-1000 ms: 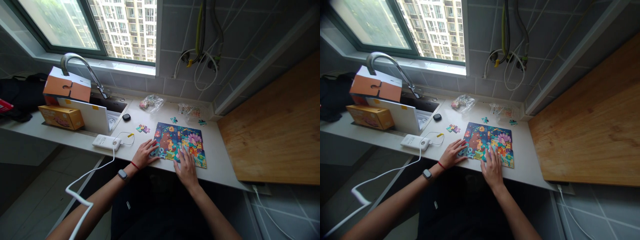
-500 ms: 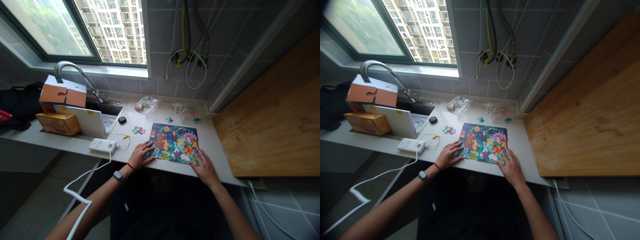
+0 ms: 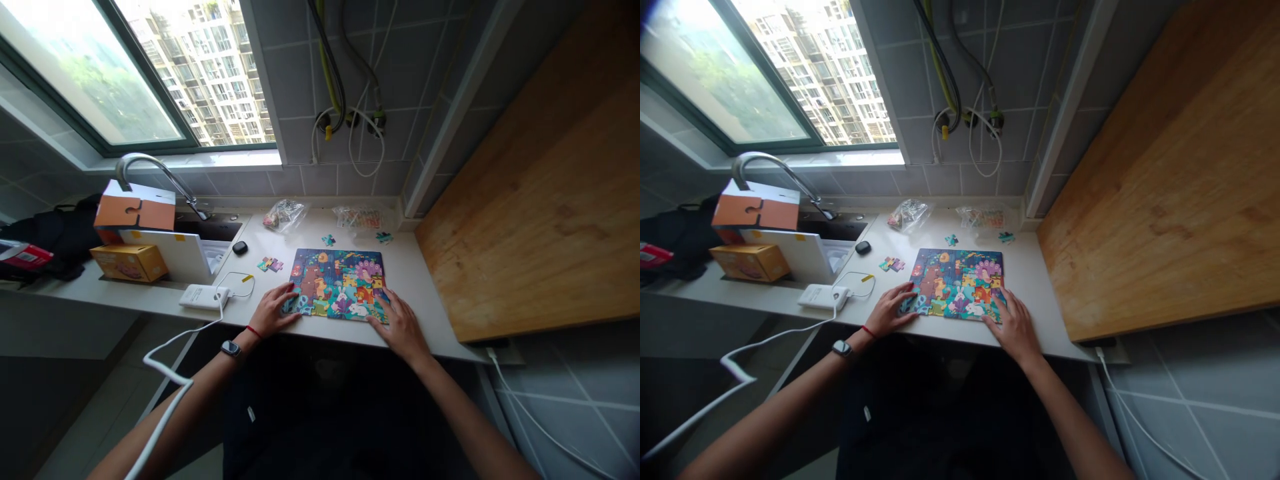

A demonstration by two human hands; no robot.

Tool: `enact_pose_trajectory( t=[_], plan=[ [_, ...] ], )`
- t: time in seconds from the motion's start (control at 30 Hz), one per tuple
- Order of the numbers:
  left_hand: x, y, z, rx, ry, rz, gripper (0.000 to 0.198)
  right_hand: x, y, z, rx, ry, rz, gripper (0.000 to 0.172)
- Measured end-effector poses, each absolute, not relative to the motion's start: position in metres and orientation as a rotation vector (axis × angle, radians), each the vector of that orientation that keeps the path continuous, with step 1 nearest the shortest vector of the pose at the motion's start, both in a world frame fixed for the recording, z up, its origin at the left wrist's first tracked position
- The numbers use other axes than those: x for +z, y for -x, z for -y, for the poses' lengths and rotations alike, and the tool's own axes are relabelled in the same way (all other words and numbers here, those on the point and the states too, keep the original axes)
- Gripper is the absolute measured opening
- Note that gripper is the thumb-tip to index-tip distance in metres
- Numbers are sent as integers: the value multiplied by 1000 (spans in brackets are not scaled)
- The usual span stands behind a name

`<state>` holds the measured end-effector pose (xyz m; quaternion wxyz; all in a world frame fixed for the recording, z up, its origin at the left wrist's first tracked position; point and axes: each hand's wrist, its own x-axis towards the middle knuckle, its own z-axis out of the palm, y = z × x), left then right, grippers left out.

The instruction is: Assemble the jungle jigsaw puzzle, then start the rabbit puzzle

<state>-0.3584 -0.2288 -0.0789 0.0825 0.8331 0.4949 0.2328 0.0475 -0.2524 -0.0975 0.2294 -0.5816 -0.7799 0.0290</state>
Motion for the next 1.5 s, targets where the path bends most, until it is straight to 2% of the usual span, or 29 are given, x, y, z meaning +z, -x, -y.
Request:
enact_pose_trajectory(
  t=[0.2, 0.47, 0.9, 1.03, 1.17, 1.33, 1.5],
  plan=[
    [-81, 359, 227, 671, -2488, -1564, 71, -95, -45, 255, 115, 1592, 2038, 53],
    [-86, 357, 226, 729, -2426, -1723, 45, -97, -44, 255, 153, 1542, 1926, 46],
    [-77, 354, 221, 556, -2387, -1811, 57, -99, -45, 254, 160, 1468, 1888, 38],
    [-54, 347, 193, 506, -2418, -1749, 53, -100, -44, 254, 152, 1444, 1878, 39],
    [-37, 345, 148, 344, -2296, -1951, 47, -101, -44, 253, 126, 1430, 1887, 41],
    [-27, 376, 113, 159, -2073, -2124, 61, -102, -43, 252, 93, 1427, 1898, 39],
    [-14, 408, 114, 22, -1876, -2128, 70, -101, -43, 253, 85, 1429, 1917, 38]
  ],
)
